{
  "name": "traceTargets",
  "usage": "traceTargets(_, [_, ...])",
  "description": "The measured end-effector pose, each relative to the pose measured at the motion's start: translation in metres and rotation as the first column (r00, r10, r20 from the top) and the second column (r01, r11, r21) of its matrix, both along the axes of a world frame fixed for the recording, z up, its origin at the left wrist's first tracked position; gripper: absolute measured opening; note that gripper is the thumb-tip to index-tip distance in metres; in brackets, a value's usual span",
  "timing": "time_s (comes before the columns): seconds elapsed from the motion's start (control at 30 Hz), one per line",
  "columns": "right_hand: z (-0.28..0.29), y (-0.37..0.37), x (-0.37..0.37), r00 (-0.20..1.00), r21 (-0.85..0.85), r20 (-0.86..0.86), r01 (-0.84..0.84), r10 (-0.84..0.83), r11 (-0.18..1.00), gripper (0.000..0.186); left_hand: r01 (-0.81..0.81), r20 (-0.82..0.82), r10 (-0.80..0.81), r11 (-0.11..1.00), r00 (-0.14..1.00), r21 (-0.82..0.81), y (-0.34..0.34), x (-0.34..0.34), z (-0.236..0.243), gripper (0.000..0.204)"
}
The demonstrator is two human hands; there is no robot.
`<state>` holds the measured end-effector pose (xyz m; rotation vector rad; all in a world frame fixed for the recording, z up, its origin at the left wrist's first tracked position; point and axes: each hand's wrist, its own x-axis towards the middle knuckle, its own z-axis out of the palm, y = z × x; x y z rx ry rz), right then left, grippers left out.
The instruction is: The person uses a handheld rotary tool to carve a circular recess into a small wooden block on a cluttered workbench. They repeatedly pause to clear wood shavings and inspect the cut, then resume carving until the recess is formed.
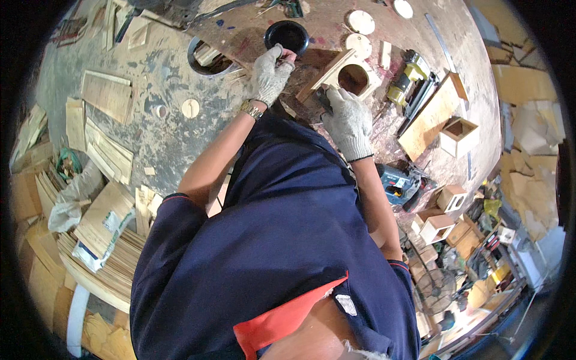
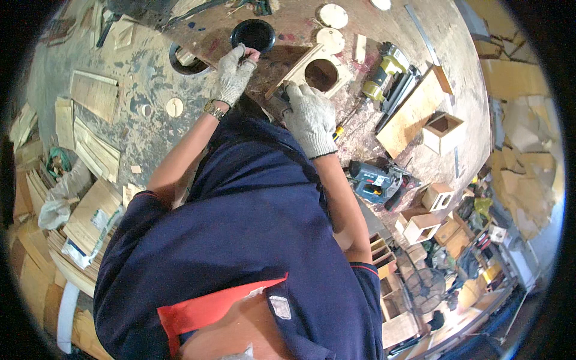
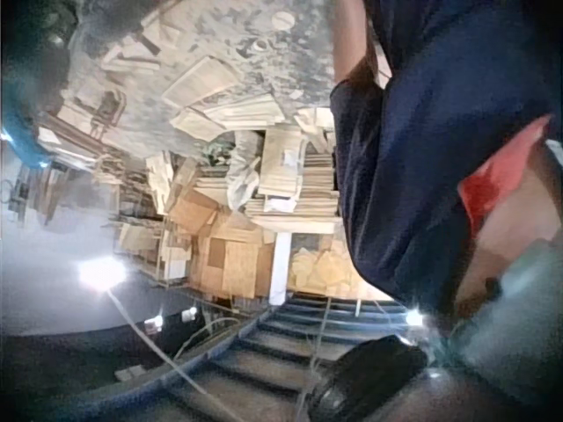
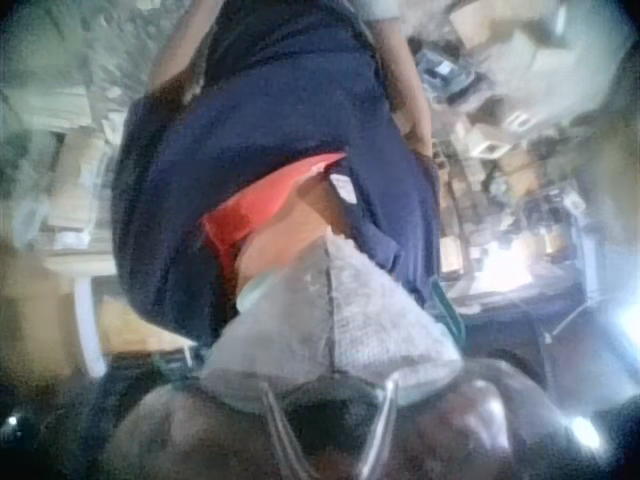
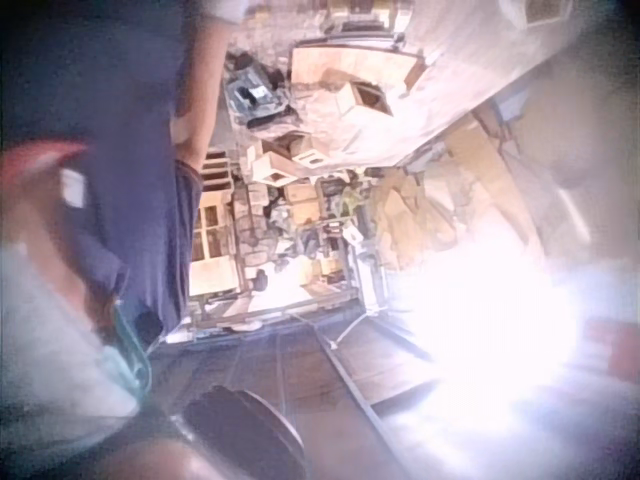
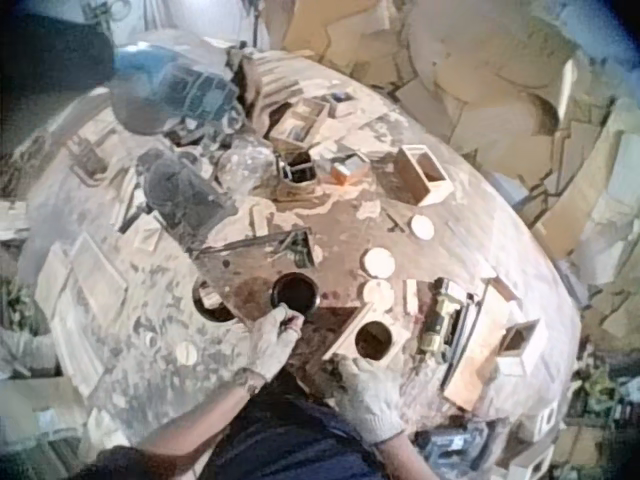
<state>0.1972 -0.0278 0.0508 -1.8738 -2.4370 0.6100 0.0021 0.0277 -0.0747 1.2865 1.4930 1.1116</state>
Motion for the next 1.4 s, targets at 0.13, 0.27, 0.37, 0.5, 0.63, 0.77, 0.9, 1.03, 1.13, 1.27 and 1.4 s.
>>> traceTargets(0.13, [-0.001,0.0,-0.002,0.999,-0.036,0.027,0.022,-0.021,0.999,0.045,-0.044,-0.025,0.044,0.999,0.999,0.001,-0.002,-0.001,-0.004,0.017])
traceTargets(0.27, [-0.003,0.006,-0.001,0.997,-0.001,-0.021,0.08,-0.08,0.997,0.04,-0.067,-0.038,0.069,0.997,0.997,0.044,-0.005,-0.004,-0.007,0.016])
traceTargets(0.37, [-0.006,0.006,-0.001,0.998,-0.01,0.07,0.011,-0.01,1.0,0.036,-0.068,-0.031,0.069,0.997,0.997,0.019,-0.007,-0.007,-0.009,0.015])
traceTargets(0.5, [-0.014,0.0,-0.004,0.996,0.025,0.086,-0.004,0.002,1.0,0.036,-0.08,0.034,0.081,0.996,0.996,-0.044,-0.008,-0.011,-0.01,0.013])
traceTargets(0.63, [-0.024,-0.004,-0.003,0.998,0.037,0.069,-0.007,0.005,0.999,0.038,-0.069,0.055,0.072,0.996,0.996,-0.056,-0.009,-0.015,-0.003,0.012])
traceTargets(0.77, [-0.025,-0.009,0.0,0.999,0.019,-0.032,0.04,-0.039,0.999,0.044,-0.007,-0.018,0.006,0.998,1.0,-0.06,-0.009,-0.013,0.012,0.013])
traceTargets(0.9, [-0.021,-0.024,0.023,0.962,0.202,-0.174,0.243,-0.21,0.949,0.05,0.198,-0.071,-0.203,0.978,0.977,-0.073,-0.013,-0.005,0.027,0.017])
traceTargets(1.03, [-0.033,-0.041,0.053,0.657,-0.147,-0.239,0.703,-0.715,0.696,0.033,0.452,-0.119,-0.49,0.857,0.864,-0.248,-0.016,0.005,0.032,0.022])
traceTargets(1.13, [-0.047,-0.054,0.063,0.295,-0.58,-0.352,0.676,-0.888,0.455,0.033,0.469,-0.072,-0.506,0.837,0.86,-0.281,-0.017,0.014,0.032,0.026])
traceTargets(1.27, [-0.061,-0.06,0.061,0.108,-0.696,-0.491,0.548,-0.864,0.464,0.031,0.481,-0.037,-0.517,0.819,0.855,-0.312,-0.015,0.016,0.032,0.028])
traceTargets(1.4, [-0.069,-0.062,0.057,0.47,-0.495,-0.333,0.651,-0.818,0.576,0.035,0.483,-0.059,-0.54,0.791,0.839,-0.376,-0.014,0.013,0.034,0.024])
